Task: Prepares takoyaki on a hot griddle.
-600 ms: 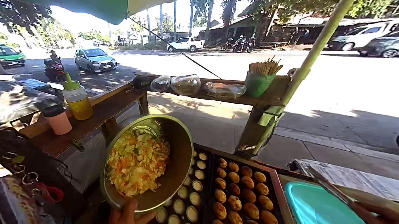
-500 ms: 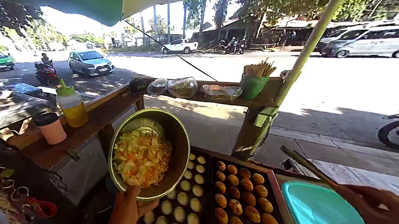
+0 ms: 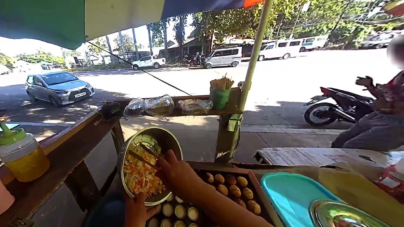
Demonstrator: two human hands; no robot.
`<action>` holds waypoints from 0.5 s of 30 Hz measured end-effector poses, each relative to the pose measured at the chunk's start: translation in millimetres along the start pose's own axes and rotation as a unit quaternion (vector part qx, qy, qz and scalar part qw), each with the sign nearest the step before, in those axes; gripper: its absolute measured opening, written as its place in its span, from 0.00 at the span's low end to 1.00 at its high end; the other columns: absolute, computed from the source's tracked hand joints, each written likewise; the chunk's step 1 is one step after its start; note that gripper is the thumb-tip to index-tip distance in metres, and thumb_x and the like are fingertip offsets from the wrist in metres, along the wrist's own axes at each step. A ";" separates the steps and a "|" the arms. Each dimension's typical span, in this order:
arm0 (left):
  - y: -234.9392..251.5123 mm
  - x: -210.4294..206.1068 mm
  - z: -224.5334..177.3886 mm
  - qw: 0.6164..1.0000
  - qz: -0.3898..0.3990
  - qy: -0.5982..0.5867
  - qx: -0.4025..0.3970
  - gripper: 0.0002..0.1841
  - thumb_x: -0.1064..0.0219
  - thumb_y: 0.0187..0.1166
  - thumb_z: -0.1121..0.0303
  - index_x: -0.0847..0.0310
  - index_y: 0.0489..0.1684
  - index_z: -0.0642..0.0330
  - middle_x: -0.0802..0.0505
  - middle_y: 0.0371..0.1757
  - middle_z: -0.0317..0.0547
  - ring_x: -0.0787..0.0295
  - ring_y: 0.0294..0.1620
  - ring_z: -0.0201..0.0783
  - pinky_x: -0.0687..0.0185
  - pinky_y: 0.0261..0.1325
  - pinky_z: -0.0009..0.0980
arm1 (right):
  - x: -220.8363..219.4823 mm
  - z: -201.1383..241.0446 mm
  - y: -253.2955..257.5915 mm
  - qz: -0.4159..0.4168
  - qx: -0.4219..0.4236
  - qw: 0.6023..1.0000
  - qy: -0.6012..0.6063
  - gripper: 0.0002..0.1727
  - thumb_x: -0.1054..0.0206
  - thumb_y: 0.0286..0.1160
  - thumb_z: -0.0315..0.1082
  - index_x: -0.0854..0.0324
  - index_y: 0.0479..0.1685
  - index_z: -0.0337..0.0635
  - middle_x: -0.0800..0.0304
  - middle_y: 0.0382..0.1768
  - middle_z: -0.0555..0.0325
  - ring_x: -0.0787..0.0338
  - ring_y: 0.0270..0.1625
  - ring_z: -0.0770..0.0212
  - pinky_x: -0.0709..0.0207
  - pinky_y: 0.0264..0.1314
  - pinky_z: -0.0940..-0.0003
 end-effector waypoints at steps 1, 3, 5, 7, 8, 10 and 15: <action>1.1 -1.6 0.2 1.000 0.004 -0.002 0.003 0.36 0.52 0.91 0.74 0.71 0.94 0.47 0.20 0.62 0.75 0.06 0.35 0.60 0.07 0.32 0.50 | -5.9 1.9 11.4 0.021 0.031 0.999 -0.037 0.18 0.45 0.92 0.42 0.21 0.67 0.41 0.23 0.66 0.32 0.09 0.46 0.37 0.13 0.48 0.42; 2.9 -0.8 -0.5 1.000 0.014 -0.007 0.006 0.34 0.52 0.91 0.74 0.69 0.93 0.50 0.21 0.62 0.75 0.06 0.36 0.60 0.07 0.31 0.51 | -10.8 -3.1 22.6 0.076 0.054 0.991 -0.100 0.16 0.44 0.89 0.32 0.21 0.70 0.42 0.26 0.70 0.29 0.10 0.47 0.31 0.15 0.47 0.36; 5.4 5.3 -1.7 1.000 0.018 -0.011 0.013 0.31 0.53 0.91 0.74 0.65 0.91 0.54 0.20 0.61 0.75 0.06 0.36 0.59 0.07 0.31 0.50 | -3.3 -12.3 20.6 0.109 0.027 0.985 -0.132 0.19 0.44 0.85 0.25 0.21 0.72 0.42 0.29 0.75 0.28 0.10 0.48 0.30 0.15 0.49 0.35; 7.8 11.8 -3.2 0.999 0.023 -0.017 0.024 0.32 0.54 0.91 0.74 0.66 0.92 0.53 0.20 0.61 0.75 0.06 0.35 0.60 0.07 0.31 0.51 | 9.0 -18.1 15.3 0.103 -0.007 0.986 -0.131 0.18 0.44 0.87 0.28 0.20 0.72 0.43 0.29 0.74 0.30 0.10 0.47 0.32 0.15 0.48 0.37; 8.3 13.4 -4.4 0.999 0.026 -0.018 0.028 0.32 0.54 0.91 0.74 0.67 0.92 0.53 0.19 0.61 0.75 0.05 0.35 0.59 0.06 0.32 0.51 | 12.1 -18.5 13.5 0.092 -0.009 0.988 -0.124 0.17 0.44 0.90 0.34 0.19 0.70 0.44 0.28 0.73 0.32 0.10 0.46 0.34 0.14 0.48 0.39; 8.9 12.3 -6.9 0.999 0.030 -0.018 0.035 0.31 0.54 0.92 0.74 0.65 0.91 0.55 0.17 0.58 0.74 0.05 0.33 0.58 0.06 0.31 0.49 | 6.7 -13.3 10.4 0.073 0.035 0.991 -0.103 0.16 0.43 0.90 0.40 0.17 0.65 0.46 0.28 0.75 0.33 0.09 0.46 0.36 0.14 0.46 0.40; 11.2 10.4 -10.2 0.997 0.035 -0.032 0.054 0.28 0.54 0.92 0.74 0.62 0.89 0.55 0.15 0.53 0.73 0.05 0.30 0.58 0.06 0.29 0.49 | -10.5 -21.8 9.7 0.108 0.046 0.981 -0.155 0.17 0.44 0.84 0.24 0.17 0.65 0.42 0.20 0.68 0.31 0.10 0.48 0.30 0.16 0.45 0.35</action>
Point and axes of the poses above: each hand's wrist, its own y-axis towards the middle knuckle, its own x-axis out of the back of the hand, z = x × y, the point moved 2 cm from there along y, towards the middle knuckle
